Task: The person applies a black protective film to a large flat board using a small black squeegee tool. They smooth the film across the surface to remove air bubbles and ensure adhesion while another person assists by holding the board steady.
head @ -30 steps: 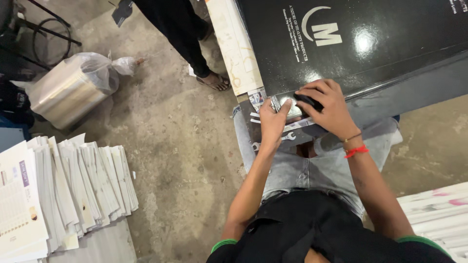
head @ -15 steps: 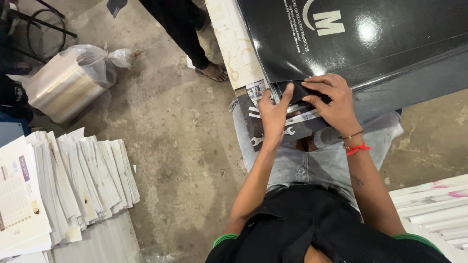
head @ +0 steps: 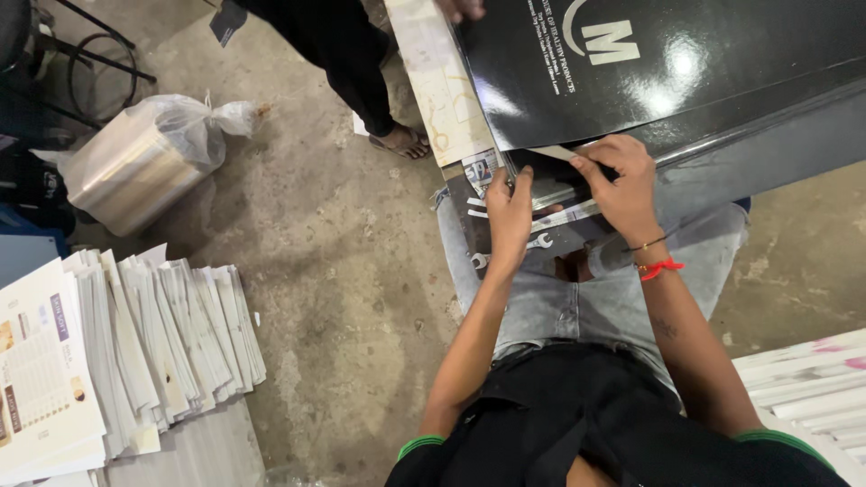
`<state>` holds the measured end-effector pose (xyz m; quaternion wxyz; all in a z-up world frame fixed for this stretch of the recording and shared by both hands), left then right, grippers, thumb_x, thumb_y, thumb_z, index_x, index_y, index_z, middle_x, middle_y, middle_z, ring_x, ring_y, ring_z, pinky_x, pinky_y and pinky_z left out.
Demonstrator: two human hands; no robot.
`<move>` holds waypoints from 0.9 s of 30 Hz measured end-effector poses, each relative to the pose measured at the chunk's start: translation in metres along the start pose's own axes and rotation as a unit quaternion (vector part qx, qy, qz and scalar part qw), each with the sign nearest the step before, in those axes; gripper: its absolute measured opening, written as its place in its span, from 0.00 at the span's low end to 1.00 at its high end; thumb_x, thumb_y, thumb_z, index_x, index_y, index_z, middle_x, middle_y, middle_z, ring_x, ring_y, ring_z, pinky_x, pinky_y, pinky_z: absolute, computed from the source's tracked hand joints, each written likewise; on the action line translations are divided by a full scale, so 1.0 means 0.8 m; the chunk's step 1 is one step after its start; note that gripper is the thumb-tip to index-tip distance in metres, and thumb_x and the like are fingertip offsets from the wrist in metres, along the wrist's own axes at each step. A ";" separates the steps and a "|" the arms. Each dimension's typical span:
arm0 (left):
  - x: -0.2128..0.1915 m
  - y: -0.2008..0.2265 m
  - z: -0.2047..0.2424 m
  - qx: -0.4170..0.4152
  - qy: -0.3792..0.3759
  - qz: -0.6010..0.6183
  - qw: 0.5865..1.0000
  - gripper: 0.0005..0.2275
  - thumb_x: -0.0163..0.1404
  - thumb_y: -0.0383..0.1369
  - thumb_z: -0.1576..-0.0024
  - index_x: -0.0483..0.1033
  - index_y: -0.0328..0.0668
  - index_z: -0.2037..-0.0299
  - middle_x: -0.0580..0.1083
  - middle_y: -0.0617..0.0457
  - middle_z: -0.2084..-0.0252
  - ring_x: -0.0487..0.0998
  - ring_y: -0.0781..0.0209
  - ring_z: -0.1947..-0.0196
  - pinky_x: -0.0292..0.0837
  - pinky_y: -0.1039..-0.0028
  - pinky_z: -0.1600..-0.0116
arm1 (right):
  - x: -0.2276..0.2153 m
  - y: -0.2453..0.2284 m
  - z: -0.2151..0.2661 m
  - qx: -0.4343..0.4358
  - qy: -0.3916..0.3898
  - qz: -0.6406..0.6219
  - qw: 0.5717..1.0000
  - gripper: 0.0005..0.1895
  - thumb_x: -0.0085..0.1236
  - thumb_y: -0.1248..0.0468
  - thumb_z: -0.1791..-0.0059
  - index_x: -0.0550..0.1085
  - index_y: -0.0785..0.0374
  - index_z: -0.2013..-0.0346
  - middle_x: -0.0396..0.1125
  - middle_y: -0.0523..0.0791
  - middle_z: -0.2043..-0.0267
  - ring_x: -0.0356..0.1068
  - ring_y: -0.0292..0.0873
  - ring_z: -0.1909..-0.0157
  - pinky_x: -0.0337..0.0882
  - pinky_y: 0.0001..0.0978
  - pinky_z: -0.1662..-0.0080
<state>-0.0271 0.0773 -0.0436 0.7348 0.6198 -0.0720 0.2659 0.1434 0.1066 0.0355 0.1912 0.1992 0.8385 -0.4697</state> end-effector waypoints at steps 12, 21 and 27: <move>0.001 -0.002 -0.001 0.009 -0.045 0.026 0.999 0.02 0.46 0.24 0.37 0.66 0.33 0.61 0.71 0.51 0.66 0.74 0.66 0.73 0.81 0.68 0.72 | 0.000 -0.030 0.002 -0.055 -0.034 0.021 0.998 0.09 0.59 0.72 0.52 0.78 0.64 0.57 0.74 0.45 0.53 0.71 0.51 0.47 0.63 0.42 0.39; -0.015 -0.003 -0.010 0.054 -0.038 -0.085 0.994 0.06 0.49 0.24 0.41 0.71 0.29 0.56 0.75 0.50 0.64 0.70 0.67 0.67 0.67 0.77 0.61 | -0.037 -0.046 -0.041 0.064 0.096 -0.066 0.991 0.14 0.57 0.77 0.48 0.80 0.61 0.52 0.75 0.42 0.50 0.73 0.45 0.47 0.68 0.34 0.42; -0.032 -0.024 -0.015 0.018 0.001 -0.097 0.995 0.09 0.50 0.26 0.42 0.73 0.32 0.53 0.74 0.54 0.66 0.70 0.70 0.67 0.67 0.78 0.61 | -0.027 -0.092 -0.063 -0.096 0.057 0.039 0.993 0.20 0.52 0.79 0.56 0.81 0.63 0.53 0.76 0.45 0.48 0.72 0.48 0.43 0.65 0.39 0.39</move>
Point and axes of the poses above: each hand's wrist, its own z-axis away from the middle knuckle, its own x-axis out of the palm, y = z × x, the point moved 9 cm from there along -z, towards the middle knuckle
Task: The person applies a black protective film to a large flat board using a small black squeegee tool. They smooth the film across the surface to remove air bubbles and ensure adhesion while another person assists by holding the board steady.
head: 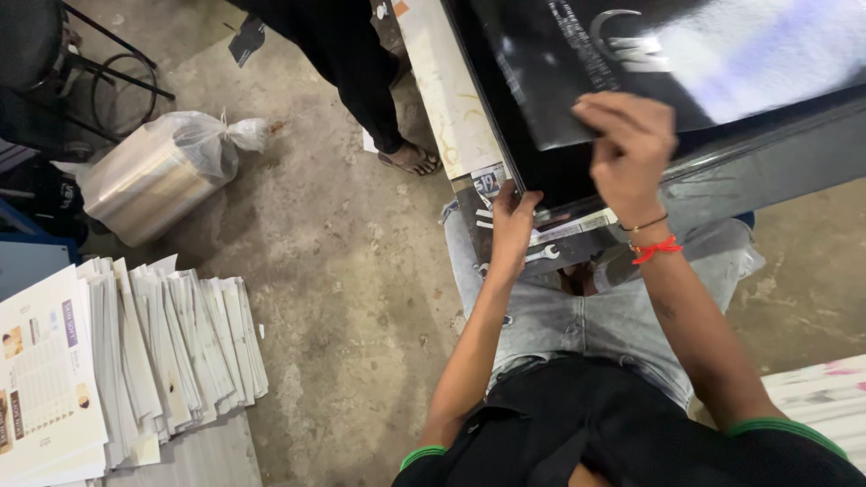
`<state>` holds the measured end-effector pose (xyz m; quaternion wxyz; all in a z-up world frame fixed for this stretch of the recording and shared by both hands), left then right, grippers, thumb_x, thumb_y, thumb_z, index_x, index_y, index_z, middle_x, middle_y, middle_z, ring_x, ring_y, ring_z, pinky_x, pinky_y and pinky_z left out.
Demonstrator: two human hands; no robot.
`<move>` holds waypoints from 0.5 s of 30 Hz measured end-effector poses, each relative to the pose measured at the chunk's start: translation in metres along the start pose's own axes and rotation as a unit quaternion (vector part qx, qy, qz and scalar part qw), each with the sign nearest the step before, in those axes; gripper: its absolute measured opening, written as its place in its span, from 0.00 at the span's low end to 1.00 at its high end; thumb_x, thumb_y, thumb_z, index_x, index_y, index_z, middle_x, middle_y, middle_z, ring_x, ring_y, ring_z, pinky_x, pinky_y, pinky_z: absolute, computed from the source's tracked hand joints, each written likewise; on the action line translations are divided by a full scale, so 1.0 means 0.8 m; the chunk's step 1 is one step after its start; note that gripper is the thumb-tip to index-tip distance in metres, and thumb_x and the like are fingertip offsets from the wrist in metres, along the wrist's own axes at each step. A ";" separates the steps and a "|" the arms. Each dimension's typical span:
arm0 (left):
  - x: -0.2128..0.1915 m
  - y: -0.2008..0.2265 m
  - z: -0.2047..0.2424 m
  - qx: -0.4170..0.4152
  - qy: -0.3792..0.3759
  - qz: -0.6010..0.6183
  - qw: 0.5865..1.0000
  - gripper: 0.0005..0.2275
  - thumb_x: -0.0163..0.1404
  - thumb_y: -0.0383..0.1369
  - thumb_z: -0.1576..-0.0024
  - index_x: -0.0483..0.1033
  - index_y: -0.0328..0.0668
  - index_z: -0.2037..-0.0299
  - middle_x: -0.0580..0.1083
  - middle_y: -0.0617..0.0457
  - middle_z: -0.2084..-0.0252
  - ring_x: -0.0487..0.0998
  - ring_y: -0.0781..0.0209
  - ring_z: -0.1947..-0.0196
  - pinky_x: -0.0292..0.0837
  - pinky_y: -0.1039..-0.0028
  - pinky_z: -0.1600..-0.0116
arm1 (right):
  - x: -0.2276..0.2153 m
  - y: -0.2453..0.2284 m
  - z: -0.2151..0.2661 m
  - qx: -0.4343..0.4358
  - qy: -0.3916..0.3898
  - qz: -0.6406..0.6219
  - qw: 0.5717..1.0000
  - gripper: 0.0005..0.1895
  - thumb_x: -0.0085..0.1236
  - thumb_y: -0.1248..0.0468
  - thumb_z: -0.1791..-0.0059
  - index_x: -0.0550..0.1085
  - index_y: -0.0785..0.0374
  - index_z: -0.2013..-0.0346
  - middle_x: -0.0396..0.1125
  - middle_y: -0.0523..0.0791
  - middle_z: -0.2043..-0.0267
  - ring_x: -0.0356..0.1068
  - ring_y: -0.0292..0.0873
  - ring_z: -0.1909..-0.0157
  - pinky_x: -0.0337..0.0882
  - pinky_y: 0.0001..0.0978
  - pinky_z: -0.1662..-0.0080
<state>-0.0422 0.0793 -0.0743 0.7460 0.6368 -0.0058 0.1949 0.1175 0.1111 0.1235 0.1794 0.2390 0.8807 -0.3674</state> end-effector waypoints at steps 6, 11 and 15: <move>0.000 -0.011 0.000 -0.022 -0.014 -0.035 0.999 0.09 0.55 0.27 0.39 0.74 0.31 0.51 0.66 0.51 0.72 0.61 0.66 0.75 0.57 0.76 0.72 | 0.064 0.014 0.025 -0.065 -0.177 -0.014 0.982 0.15 0.65 0.70 0.55 0.81 0.65 0.53 0.74 0.48 0.47 0.69 0.49 0.38 0.60 0.44 0.37; 0.012 0.006 0.004 0.003 -0.034 0.070 0.997 0.08 0.54 0.25 0.40 0.72 0.32 0.53 0.78 0.52 0.60 0.77 0.68 0.62 0.75 0.77 0.58 | 0.039 0.044 0.055 0.030 -0.137 -0.099 0.985 0.10 0.67 0.64 0.52 0.80 0.60 0.56 0.73 0.44 0.50 0.69 0.48 0.40 0.67 0.39 0.37; 0.016 0.026 0.006 0.056 -0.008 -0.007 0.998 0.08 0.56 0.23 0.38 0.74 0.26 0.53 0.78 0.46 0.58 0.76 0.64 0.61 0.75 0.75 0.57 | 0.024 0.044 0.070 0.018 -0.117 -0.040 0.992 0.09 0.68 0.65 0.52 0.80 0.59 0.58 0.73 0.43 0.53 0.69 0.48 0.43 0.66 0.40 0.38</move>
Point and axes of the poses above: each hand's wrist, its own z-axis away from the middle knuckle, its own x-axis out of the palm, y = z × x, the point moved 9 cm from there along -z, towards the middle knuckle
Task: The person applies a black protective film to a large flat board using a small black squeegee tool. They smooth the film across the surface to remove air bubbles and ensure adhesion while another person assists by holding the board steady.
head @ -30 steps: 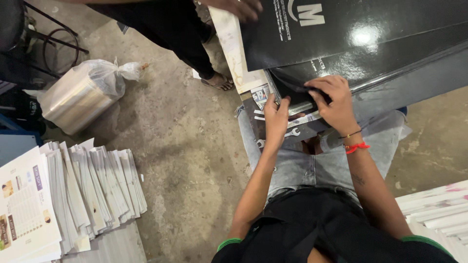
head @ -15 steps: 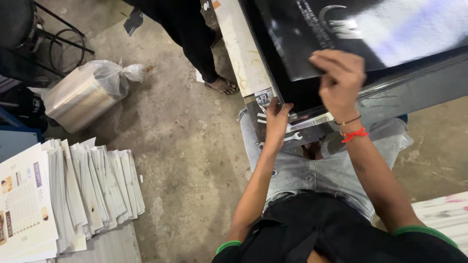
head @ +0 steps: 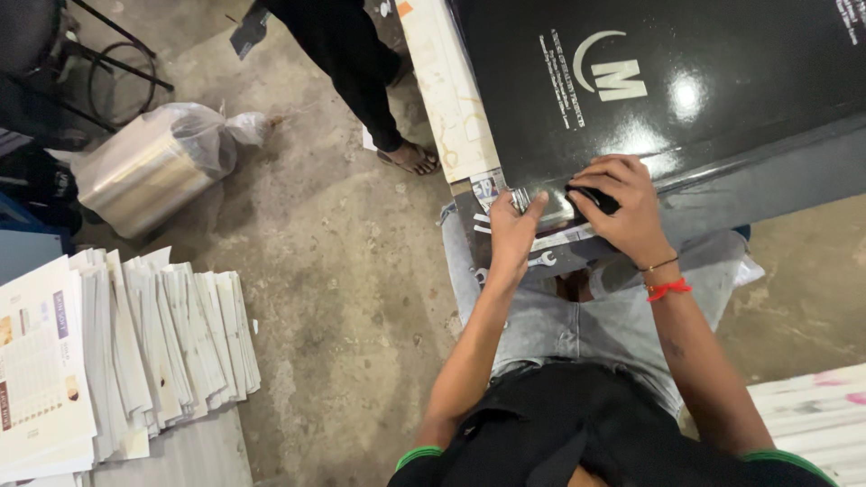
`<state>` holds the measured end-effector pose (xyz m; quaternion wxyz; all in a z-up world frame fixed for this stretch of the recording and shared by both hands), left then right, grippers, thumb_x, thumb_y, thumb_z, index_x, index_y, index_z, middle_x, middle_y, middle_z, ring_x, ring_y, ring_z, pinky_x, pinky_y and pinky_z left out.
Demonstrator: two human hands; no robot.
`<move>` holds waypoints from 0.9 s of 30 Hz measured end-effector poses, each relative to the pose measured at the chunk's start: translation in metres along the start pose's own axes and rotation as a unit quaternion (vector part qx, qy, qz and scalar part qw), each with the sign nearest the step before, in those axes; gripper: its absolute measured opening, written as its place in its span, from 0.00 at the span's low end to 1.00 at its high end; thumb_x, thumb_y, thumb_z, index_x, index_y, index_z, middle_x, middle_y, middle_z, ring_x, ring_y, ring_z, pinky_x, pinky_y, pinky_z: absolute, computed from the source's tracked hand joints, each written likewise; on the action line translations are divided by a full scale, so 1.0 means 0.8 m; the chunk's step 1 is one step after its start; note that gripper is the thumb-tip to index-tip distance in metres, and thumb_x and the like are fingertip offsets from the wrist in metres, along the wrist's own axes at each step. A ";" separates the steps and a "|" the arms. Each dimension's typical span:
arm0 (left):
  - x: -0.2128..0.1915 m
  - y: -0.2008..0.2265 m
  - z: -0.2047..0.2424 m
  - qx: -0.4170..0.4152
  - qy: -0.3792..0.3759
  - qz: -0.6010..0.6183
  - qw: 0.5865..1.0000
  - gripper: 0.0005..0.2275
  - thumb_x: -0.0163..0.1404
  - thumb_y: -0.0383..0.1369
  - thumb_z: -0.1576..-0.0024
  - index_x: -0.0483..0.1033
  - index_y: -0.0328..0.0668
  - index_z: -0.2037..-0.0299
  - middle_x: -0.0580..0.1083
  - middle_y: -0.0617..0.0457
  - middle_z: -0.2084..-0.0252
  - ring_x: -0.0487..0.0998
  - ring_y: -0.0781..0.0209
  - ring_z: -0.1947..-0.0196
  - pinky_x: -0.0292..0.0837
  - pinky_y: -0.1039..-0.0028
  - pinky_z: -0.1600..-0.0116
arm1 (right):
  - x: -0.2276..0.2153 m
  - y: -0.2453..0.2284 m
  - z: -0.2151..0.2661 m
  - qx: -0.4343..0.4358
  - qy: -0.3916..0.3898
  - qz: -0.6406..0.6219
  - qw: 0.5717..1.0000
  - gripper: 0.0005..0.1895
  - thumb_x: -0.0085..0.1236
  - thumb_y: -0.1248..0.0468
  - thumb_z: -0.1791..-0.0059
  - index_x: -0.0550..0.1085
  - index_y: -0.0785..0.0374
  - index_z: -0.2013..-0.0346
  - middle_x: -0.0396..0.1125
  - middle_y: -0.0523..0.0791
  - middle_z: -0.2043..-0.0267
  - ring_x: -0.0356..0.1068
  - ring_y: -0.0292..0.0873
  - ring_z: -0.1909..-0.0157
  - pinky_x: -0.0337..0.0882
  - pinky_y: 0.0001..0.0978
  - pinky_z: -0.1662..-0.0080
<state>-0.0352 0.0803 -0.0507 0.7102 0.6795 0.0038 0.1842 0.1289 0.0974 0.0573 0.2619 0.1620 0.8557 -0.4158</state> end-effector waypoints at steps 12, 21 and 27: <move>0.017 0.028 0.007 -0.072 0.027 0.070 0.995 0.12 0.56 0.31 0.39 0.72 0.29 0.53 0.77 0.48 0.63 0.79 0.64 0.72 0.77 0.75 0.77 | -0.010 0.013 0.004 0.055 0.002 -0.039 0.998 0.19 0.71 0.62 0.57 0.80 0.59 0.52 0.73 0.44 0.49 0.70 0.48 0.47 0.67 0.38 0.43; 0.000 -0.025 0.001 -0.050 -0.010 0.113 0.992 0.13 0.48 0.34 0.27 0.69 0.26 0.56 0.63 0.57 0.69 0.69 0.68 0.73 0.83 0.68 0.72 | -0.006 0.025 0.006 0.062 0.021 -0.027 0.997 0.05 0.68 0.65 0.51 0.82 0.60 0.61 0.74 0.41 0.60 0.71 0.43 0.56 0.66 0.36 0.48; 0.010 0.005 0.003 -0.051 -0.021 0.089 0.995 0.07 0.47 0.27 0.35 0.69 0.28 0.52 0.73 0.49 0.63 0.78 0.62 0.71 0.81 0.69 0.72 | -0.007 0.025 0.005 0.074 0.024 -0.031 0.997 0.05 0.67 0.65 0.51 0.82 0.59 0.60 0.74 0.41 0.61 0.70 0.44 0.58 0.66 0.35 0.51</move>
Point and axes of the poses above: each hand's wrist, its own z-axis away from the middle knuckle, its own x-axis out of the palm, y = z × x, the point moved 9 cm from there along -z, towards the middle knuckle
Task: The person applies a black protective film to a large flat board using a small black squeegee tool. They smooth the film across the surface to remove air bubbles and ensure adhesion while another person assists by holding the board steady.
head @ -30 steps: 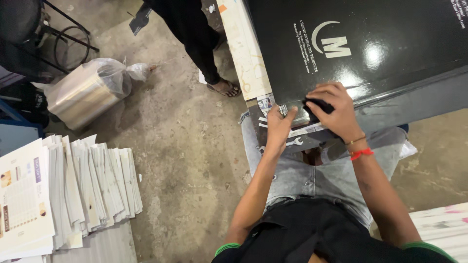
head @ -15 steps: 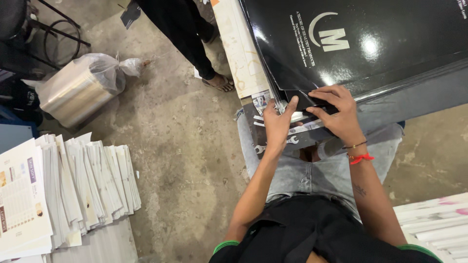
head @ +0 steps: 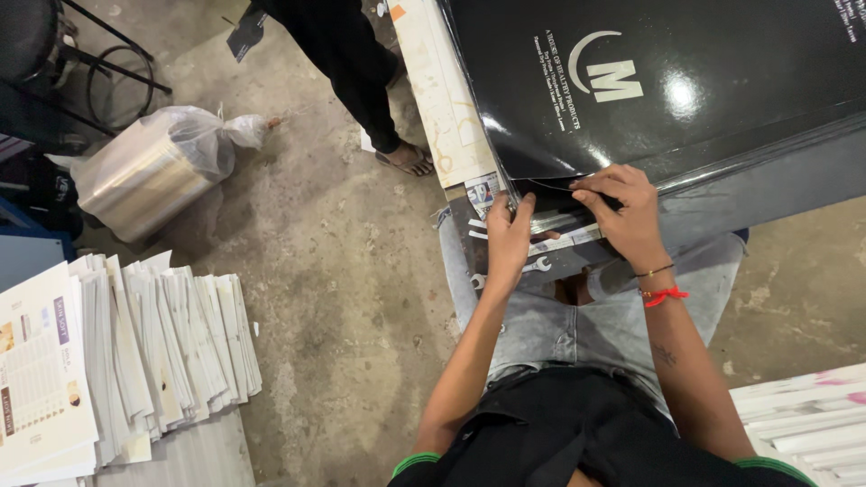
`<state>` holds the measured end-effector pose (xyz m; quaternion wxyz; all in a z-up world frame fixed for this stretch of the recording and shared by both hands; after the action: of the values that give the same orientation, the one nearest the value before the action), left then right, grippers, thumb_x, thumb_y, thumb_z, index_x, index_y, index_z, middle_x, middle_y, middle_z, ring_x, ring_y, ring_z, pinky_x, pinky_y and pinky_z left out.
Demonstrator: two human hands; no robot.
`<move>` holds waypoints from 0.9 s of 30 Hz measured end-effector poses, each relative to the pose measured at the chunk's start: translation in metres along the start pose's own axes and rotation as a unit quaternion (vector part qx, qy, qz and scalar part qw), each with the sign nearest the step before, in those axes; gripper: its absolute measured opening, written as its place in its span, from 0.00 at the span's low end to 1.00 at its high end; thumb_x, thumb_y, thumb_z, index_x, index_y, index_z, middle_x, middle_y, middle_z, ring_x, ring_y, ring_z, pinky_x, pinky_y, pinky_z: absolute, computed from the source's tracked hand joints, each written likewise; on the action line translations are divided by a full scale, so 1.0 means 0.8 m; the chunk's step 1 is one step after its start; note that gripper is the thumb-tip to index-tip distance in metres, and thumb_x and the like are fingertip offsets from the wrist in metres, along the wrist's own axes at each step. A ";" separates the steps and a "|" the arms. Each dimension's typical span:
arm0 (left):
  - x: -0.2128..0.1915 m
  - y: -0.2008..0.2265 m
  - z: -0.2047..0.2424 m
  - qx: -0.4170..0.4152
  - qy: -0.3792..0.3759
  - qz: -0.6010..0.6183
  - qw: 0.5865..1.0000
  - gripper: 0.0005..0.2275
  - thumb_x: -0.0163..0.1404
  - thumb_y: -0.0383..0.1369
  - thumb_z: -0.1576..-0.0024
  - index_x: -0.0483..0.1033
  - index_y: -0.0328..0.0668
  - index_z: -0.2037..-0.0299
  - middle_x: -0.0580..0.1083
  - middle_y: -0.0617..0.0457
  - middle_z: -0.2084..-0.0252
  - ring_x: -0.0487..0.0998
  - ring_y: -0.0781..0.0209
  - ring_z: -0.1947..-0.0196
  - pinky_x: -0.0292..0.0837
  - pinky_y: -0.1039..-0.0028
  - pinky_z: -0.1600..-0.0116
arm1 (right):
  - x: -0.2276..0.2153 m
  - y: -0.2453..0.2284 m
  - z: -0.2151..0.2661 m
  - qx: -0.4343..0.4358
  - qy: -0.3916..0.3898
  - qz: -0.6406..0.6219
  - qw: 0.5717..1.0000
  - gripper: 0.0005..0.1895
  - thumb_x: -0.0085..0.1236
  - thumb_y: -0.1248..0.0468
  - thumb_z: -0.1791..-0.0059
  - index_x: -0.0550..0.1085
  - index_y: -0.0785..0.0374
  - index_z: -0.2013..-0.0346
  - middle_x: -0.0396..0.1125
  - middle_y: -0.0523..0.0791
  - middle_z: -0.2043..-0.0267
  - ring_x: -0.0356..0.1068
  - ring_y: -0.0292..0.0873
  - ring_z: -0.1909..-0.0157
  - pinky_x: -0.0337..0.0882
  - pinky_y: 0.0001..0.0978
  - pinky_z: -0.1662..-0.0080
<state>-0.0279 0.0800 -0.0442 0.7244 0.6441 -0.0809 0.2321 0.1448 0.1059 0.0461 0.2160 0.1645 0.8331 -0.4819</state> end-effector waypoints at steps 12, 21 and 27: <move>0.006 0.007 0.004 -0.002 -0.013 0.000 1.000 0.05 0.46 0.26 0.35 0.66 0.31 0.57 0.71 0.51 0.65 0.77 0.65 0.72 0.81 0.70 0.72 | 0.000 -0.007 -0.001 -0.008 -0.006 0.010 1.000 0.04 0.66 0.65 0.50 0.82 0.59 0.61 0.73 0.41 0.61 0.70 0.44 0.58 0.65 0.36 0.51; 0.001 -0.002 0.001 0.013 -0.021 -0.007 1.000 0.05 0.46 0.26 0.35 0.64 0.34 0.62 0.67 0.56 0.73 0.72 0.71 0.78 0.79 0.71 0.74 | -0.001 -0.015 0.005 -0.056 0.010 0.029 0.998 0.05 0.66 0.66 0.51 0.80 0.62 0.61 0.73 0.43 0.61 0.71 0.46 0.58 0.68 0.35 0.53; 0.002 -0.005 0.000 0.025 -0.030 0.034 0.999 0.04 0.47 0.25 0.37 0.64 0.33 0.59 0.70 0.56 0.69 0.75 0.68 0.74 0.80 0.70 0.72 | -0.013 0.012 -0.007 0.050 0.049 -0.024 0.997 0.04 0.62 0.70 0.46 0.77 0.71 0.62 0.67 0.47 0.67 0.66 0.42 0.68 0.63 0.31 0.62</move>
<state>-0.0247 0.0803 -0.0467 0.6972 0.6655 -0.1188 0.2385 0.1570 0.1149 0.0470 0.1549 0.1789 0.8212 -0.5192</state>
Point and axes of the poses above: each hand's wrist, its own z-axis away from the middle knuckle, its own x-axis out of the palm, y = z × x, the point moved 9 cm from there along -z, towards the middle knuckle
